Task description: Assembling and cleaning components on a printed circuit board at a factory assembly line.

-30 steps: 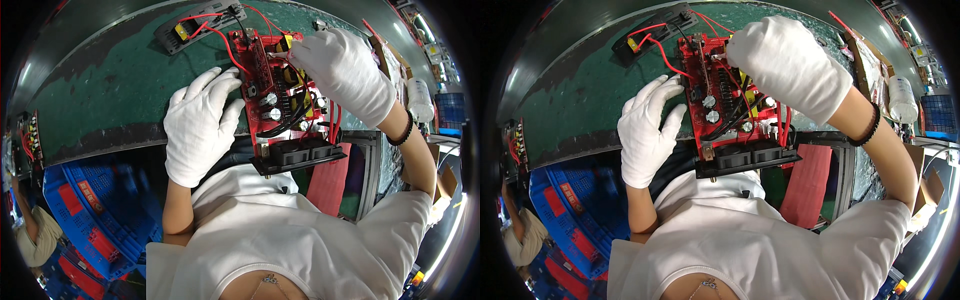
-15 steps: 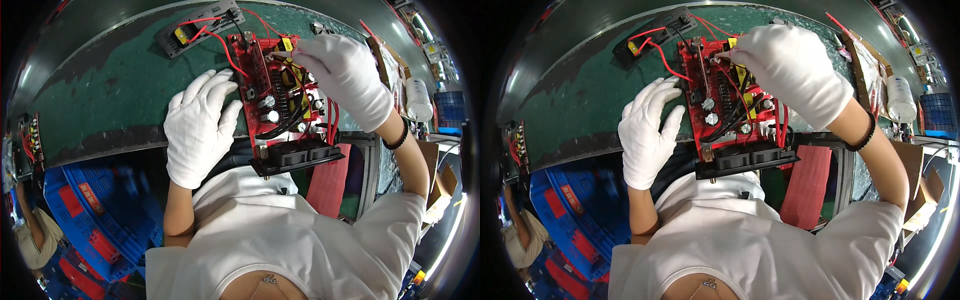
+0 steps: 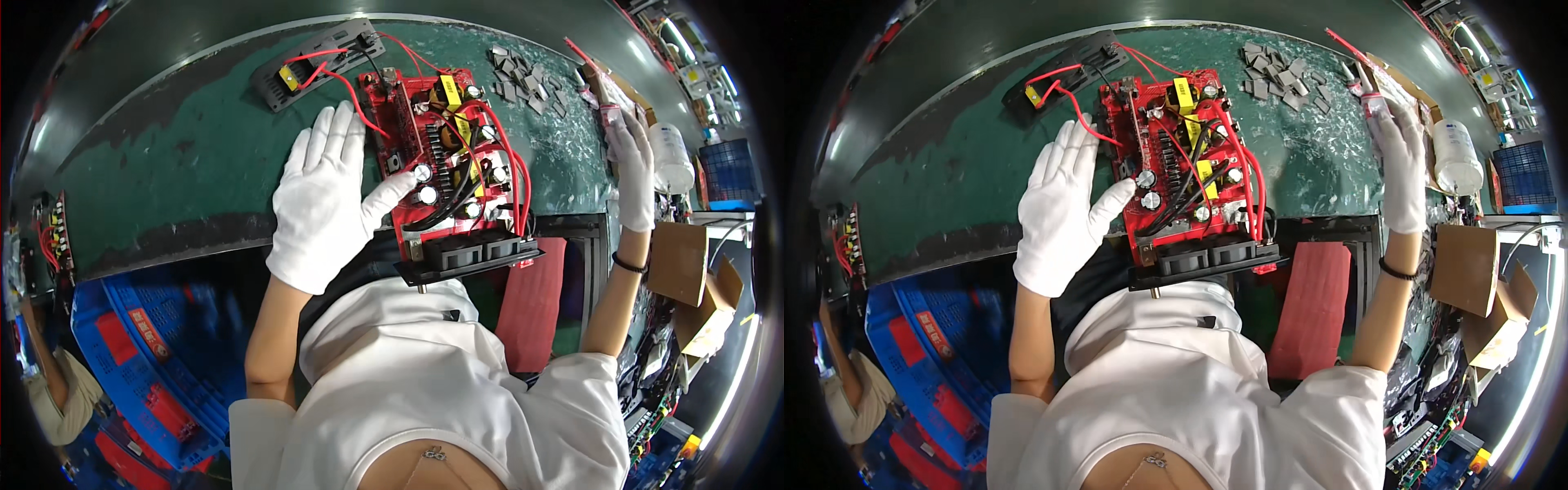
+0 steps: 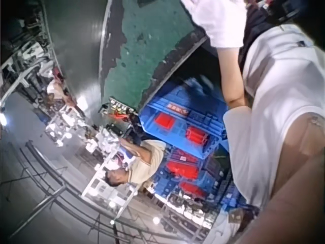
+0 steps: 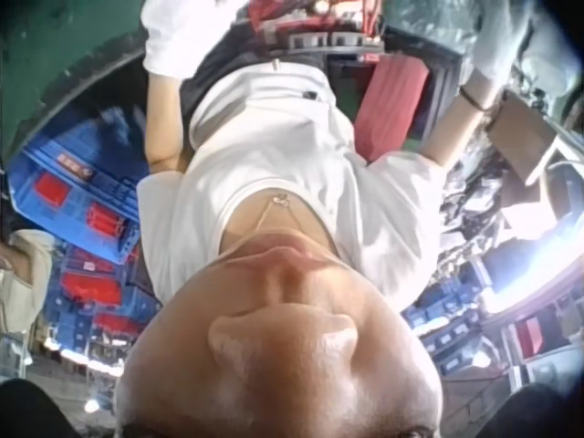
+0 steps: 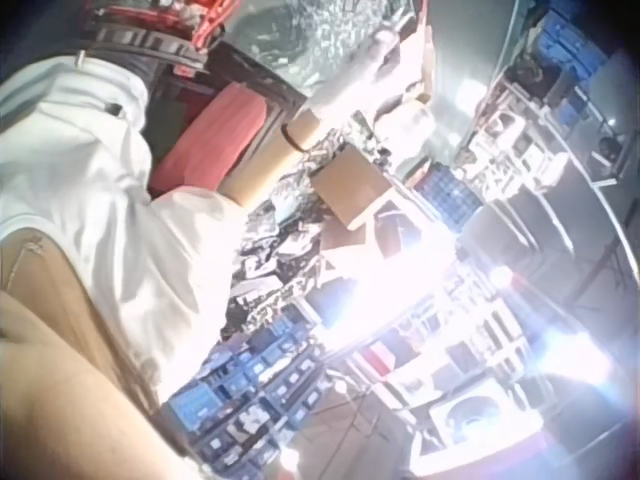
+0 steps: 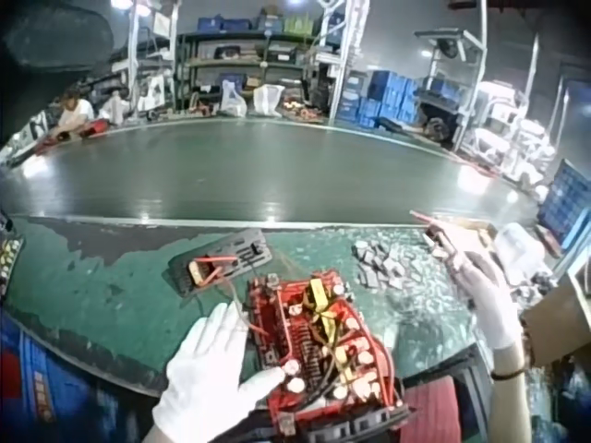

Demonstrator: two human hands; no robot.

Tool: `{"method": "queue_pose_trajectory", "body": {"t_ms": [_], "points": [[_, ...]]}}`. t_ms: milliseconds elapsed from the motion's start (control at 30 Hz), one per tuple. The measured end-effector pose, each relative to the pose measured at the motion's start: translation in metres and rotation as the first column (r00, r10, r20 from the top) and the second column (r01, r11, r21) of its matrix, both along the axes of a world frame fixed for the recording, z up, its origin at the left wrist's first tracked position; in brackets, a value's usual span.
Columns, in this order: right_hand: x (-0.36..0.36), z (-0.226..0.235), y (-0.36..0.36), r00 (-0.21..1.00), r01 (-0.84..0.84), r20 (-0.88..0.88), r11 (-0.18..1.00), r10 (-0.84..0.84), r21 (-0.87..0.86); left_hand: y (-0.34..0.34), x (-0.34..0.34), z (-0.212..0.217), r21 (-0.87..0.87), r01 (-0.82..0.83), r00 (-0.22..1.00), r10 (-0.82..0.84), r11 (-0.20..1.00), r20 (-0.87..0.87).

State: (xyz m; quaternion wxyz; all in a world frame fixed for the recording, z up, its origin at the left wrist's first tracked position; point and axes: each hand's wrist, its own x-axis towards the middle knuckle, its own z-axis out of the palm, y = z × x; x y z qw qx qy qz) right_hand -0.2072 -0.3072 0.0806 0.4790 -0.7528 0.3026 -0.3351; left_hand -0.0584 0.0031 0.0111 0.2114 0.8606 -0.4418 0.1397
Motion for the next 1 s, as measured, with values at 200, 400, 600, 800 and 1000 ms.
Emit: {"method": "queue_pose_trajectory", "body": {"t_ms": [200, 400, 600, 800, 1000], "points": [[0.011, -0.028, -0.02, 0.752, -0.097, -0.352, 0.434, -0.557, -0.896, -0.019, 0.013, 0.0, 0.217, -0.009, 1.0, 0.006, 0.976, 0.016], [0.038, -0.023, 0.055, 0.883, -0.455, -0.078, 0.885, 0.462, 0.096, -0.029, 0.022, 0.002, 0.091, -0.042, 0.995, 0.05, 0.995, -0.088], [0.052, -0.013, 0.084, 0.777, -0.598, -0.081, 0.772, 0.625, 0.215, -0.029, 0.022, -0.004, 0.191, -0.057, 0.995, 0.041, 0.98, 0.087], [0.06, -0.006, 0.086, 0.772, -0.59, -0.244, 0.804, 0.587, 0.071, -0.039, 0.019, -0.001, 0.19, -0.01, 0.998, -0.003, 0.982, 0.068], [0.061, -0.022, 0.057, 0.782, -0.574, 0.072, 0.671, 0.619, 0.47, -0.038, 0.024, -0.009, 0.124, 0.038, 0.997, -0.046, 0.992, 0.063]]}}
